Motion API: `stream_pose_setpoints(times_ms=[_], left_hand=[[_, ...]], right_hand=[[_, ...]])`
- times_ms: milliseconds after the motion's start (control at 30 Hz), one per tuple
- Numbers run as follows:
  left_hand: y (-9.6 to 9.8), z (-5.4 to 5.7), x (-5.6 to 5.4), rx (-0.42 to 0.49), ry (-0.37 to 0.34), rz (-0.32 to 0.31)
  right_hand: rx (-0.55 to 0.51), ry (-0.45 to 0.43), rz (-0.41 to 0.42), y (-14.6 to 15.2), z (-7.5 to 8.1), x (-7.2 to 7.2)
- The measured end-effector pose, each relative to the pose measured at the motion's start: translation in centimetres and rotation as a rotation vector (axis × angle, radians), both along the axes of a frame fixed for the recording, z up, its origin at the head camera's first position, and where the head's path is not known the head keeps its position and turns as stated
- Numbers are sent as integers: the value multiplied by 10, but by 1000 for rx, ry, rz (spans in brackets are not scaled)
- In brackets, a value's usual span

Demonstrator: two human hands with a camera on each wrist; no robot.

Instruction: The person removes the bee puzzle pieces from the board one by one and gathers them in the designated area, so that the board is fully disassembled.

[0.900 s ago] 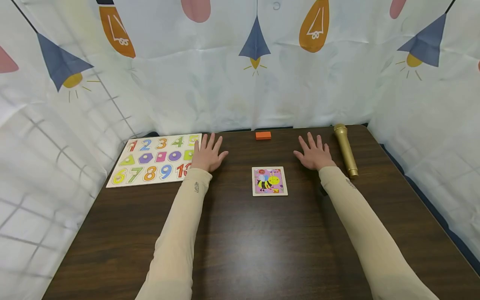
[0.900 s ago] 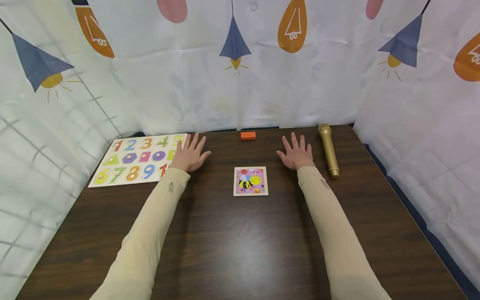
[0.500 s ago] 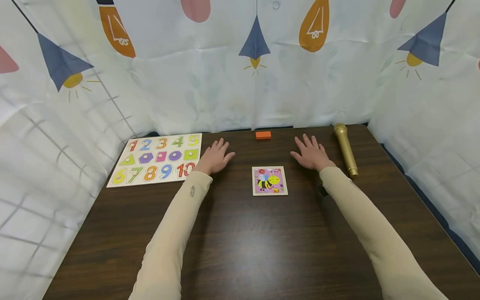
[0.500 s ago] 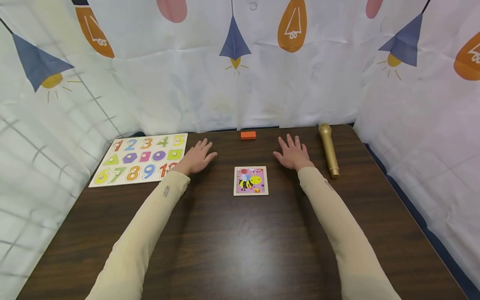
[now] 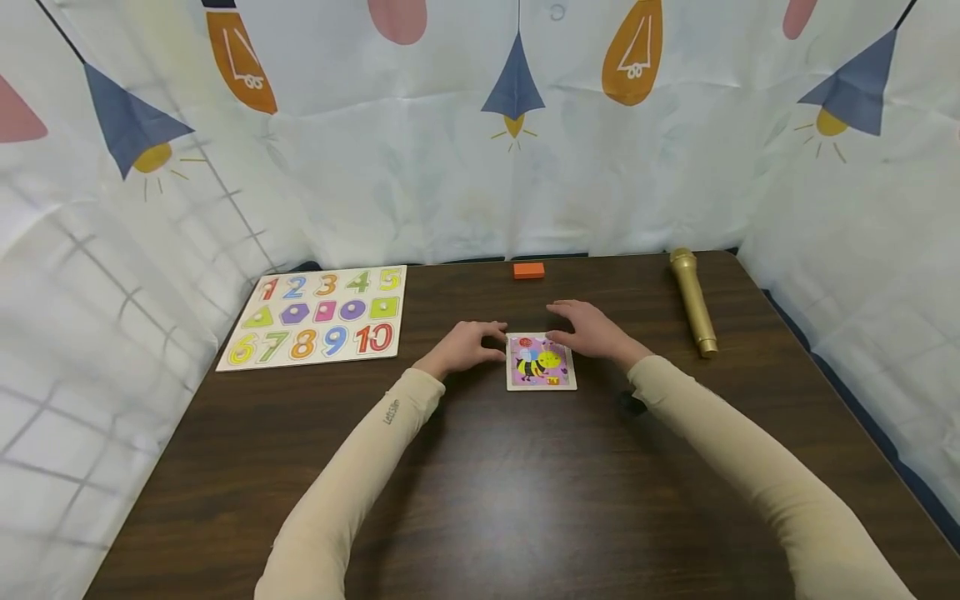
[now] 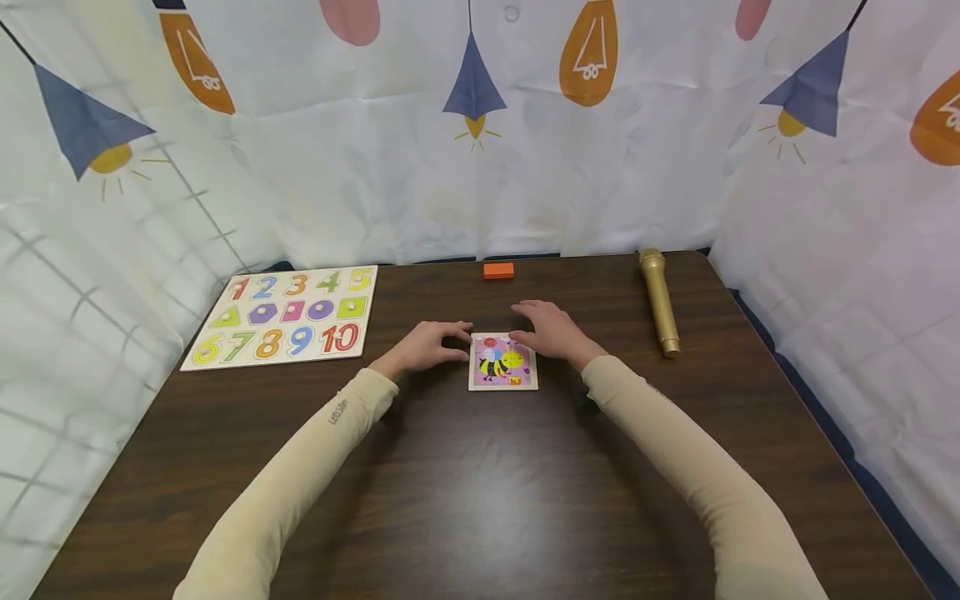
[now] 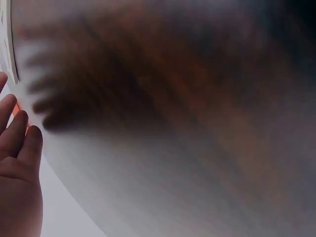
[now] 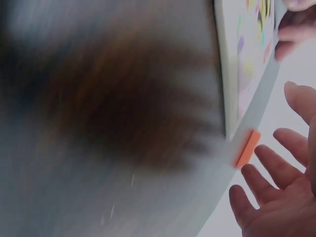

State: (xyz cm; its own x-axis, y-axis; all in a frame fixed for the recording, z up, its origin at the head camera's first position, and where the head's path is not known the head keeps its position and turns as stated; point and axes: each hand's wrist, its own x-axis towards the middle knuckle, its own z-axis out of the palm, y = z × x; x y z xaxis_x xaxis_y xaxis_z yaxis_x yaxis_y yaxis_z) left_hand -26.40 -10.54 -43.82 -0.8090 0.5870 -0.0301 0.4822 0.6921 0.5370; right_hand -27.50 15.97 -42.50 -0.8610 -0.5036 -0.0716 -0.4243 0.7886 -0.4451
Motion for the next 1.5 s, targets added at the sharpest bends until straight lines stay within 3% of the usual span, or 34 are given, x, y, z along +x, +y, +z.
stream_pose_setpoints(times_ms=[267, 500, 767, 1500], left_hand=[[3, -2, 4, 18, -13, 13], [7, -1, 9, 85, 36, 50], [12, -5, 14, 127, 36, 91], [18, -7, 18, 114, -8, 206]], right_hand=[[-140, -52, 53, -21, -5, 7], [-215, -105, 27, -30, -8, 9], [-231, -116, -15, -33, -14, 5], [-241, -151, -44, -41, -18, 3]])
